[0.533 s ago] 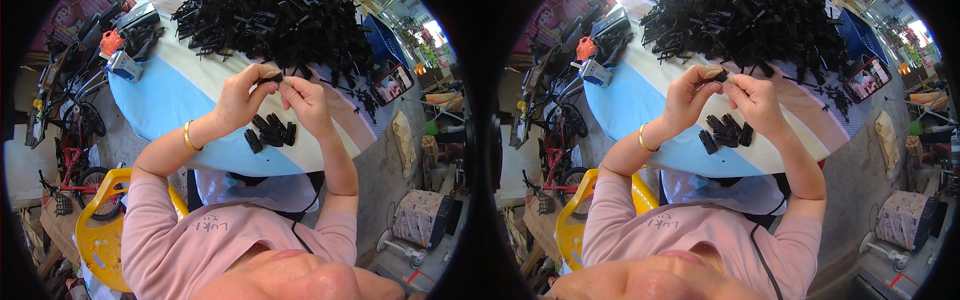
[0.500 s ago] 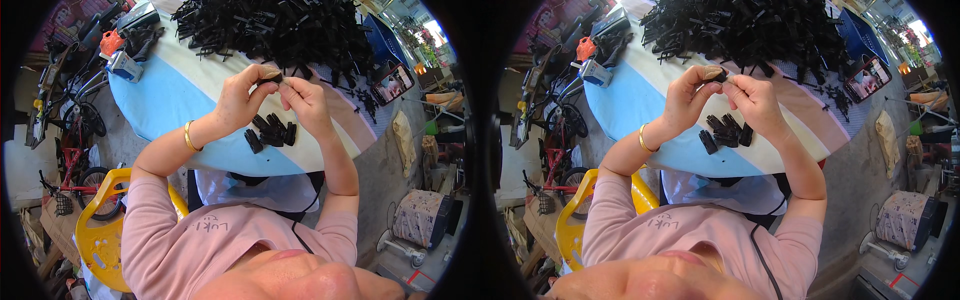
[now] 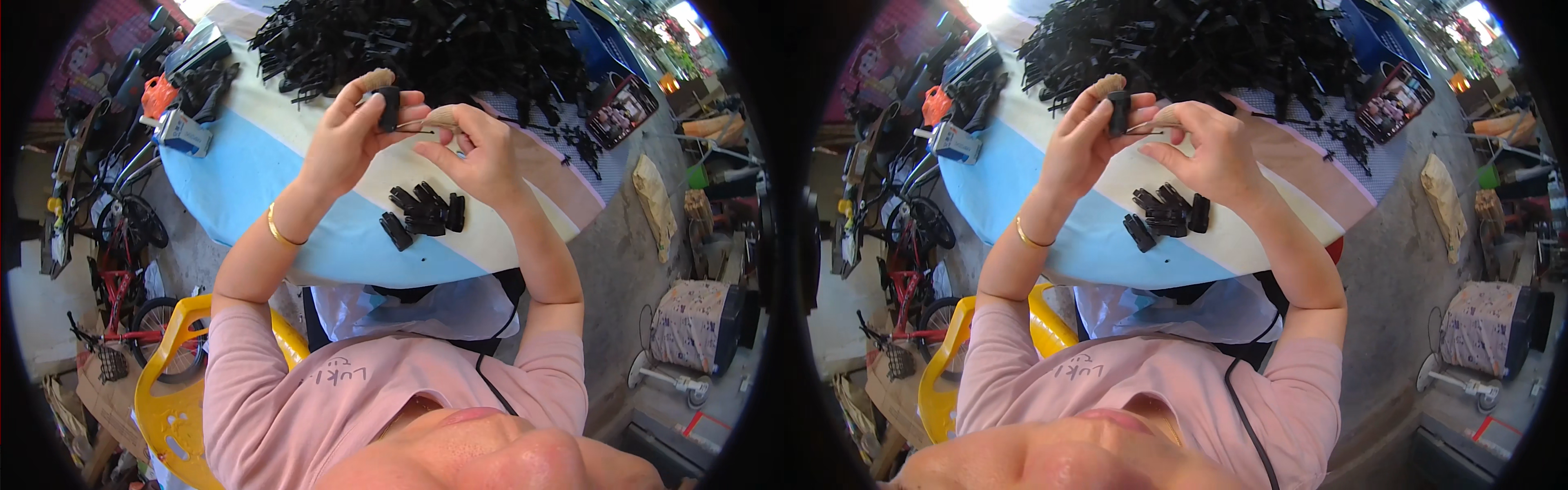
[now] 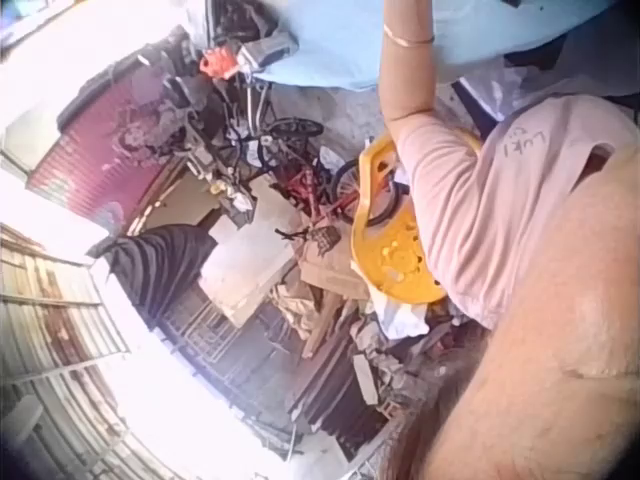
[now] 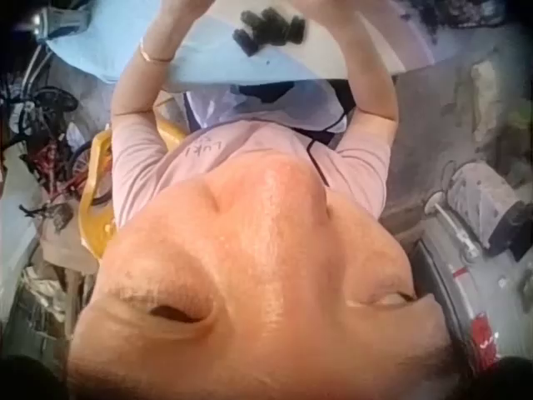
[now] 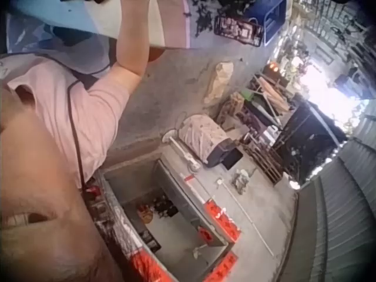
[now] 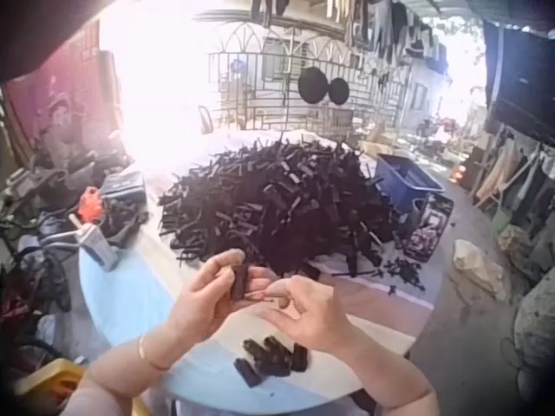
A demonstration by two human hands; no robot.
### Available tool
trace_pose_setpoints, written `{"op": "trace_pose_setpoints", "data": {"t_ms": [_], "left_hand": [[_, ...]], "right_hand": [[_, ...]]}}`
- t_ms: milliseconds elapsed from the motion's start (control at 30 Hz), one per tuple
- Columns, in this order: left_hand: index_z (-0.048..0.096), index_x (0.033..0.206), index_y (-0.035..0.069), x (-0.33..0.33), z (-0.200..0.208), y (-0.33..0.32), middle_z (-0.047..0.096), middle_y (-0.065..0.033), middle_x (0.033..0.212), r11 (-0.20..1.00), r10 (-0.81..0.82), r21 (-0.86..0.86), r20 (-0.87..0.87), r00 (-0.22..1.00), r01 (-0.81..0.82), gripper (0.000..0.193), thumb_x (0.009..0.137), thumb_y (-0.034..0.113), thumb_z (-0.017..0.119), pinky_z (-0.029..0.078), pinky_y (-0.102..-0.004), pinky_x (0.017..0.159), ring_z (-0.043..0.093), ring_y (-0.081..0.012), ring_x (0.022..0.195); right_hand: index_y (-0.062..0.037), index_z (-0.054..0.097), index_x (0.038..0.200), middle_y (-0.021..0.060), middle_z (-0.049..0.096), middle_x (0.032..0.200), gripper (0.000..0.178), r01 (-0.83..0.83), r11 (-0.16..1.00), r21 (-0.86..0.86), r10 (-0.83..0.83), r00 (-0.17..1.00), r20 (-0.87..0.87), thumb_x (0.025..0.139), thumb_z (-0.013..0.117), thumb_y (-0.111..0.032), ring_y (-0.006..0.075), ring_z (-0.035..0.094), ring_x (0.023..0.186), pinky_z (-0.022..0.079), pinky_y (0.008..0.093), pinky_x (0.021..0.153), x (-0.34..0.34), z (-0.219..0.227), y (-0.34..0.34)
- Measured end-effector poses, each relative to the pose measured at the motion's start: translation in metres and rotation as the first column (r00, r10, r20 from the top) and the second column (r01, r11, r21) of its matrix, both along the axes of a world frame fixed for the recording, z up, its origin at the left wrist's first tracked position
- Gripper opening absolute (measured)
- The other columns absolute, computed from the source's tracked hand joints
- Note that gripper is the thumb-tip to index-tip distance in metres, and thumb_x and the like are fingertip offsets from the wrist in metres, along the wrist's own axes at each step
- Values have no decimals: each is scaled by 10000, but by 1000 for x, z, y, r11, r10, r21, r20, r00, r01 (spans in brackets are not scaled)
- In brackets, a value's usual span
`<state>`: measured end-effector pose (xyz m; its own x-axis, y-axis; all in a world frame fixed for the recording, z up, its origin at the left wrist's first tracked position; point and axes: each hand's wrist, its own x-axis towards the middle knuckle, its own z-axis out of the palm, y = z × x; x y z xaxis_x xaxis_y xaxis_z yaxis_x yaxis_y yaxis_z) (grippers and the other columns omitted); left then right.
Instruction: Manually assembling small black plastic components at a workspace.
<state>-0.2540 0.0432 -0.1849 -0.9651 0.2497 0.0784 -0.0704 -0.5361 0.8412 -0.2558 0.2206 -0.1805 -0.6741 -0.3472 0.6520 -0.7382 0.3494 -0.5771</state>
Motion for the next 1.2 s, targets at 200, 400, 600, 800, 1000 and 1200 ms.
{"op": "trace_pose_setpoints", "data": {"t_ms": [200,400,600,800,1000,1200], "left_hand": [[419,1210,0,-1,-3,-4,522,-150,1141,976,-211,56,38,977,209,292,938,97,375,501,-321,851,578,-195,966],[428,1221,-24,7,-7,-1,532,-85,1107,915,-209,-386,-204,956,117,339,885,7,452,484,-270,817,559,-128,944],[452,1199,-11,13,-8,12,573,-63,1047,896,-111,-441,-334,936,-52,450,779,-54,610,475,-225,809,576,-101,915],[484,1149,8,2,-12,1,582,-53,1014,950,-89,-313,-233,968,12,389,786,-49,613,484,-224,808,583,-93,900],[486,1127,5,4,-13,1,570,-116,1104,934,-70,-355,-304,950,-45,356,795,-50,601,489,-270,851,576,-147,969],[507,1080,-3,4,-14,-2,572,-103,1096,919,-58,-386,-342,938,-84,276,816,-43,578,481,-263,846,565,-128,954]], "right_hand": [[-26,614,796,-15,580,695,129,-108,987,-120,114,992,50,709,708,-10,13,420,525,317,151,451,-2,-3,7],[-27,596,850,-22,572,741,194,-80,950,-302,237,815,529,712,730,-56,23,494,651,415,164,583,-2,-2,7],[-29,601,880,-15,568,742,141,-41,963,-268,205,758,619,799,656,-130,22,488,628,405,171,566,-3,-8,3],[-10,617,905,-10,550,672,210,-100,938,-330,319,620,717,905,511,-190,12,415,550,310,167,475,-2,-1,7],[-13,635,868,-20,551,617,202,-96,978,-187,195,754,627,892,526,-180,32,452,560,340,188,497,0,-9,3],[-7,625,843,-19,548,603,191,-100,974,-202,210,727,654,891,517,-157,37,450,554,350,196,502,5,-6,0]]}}
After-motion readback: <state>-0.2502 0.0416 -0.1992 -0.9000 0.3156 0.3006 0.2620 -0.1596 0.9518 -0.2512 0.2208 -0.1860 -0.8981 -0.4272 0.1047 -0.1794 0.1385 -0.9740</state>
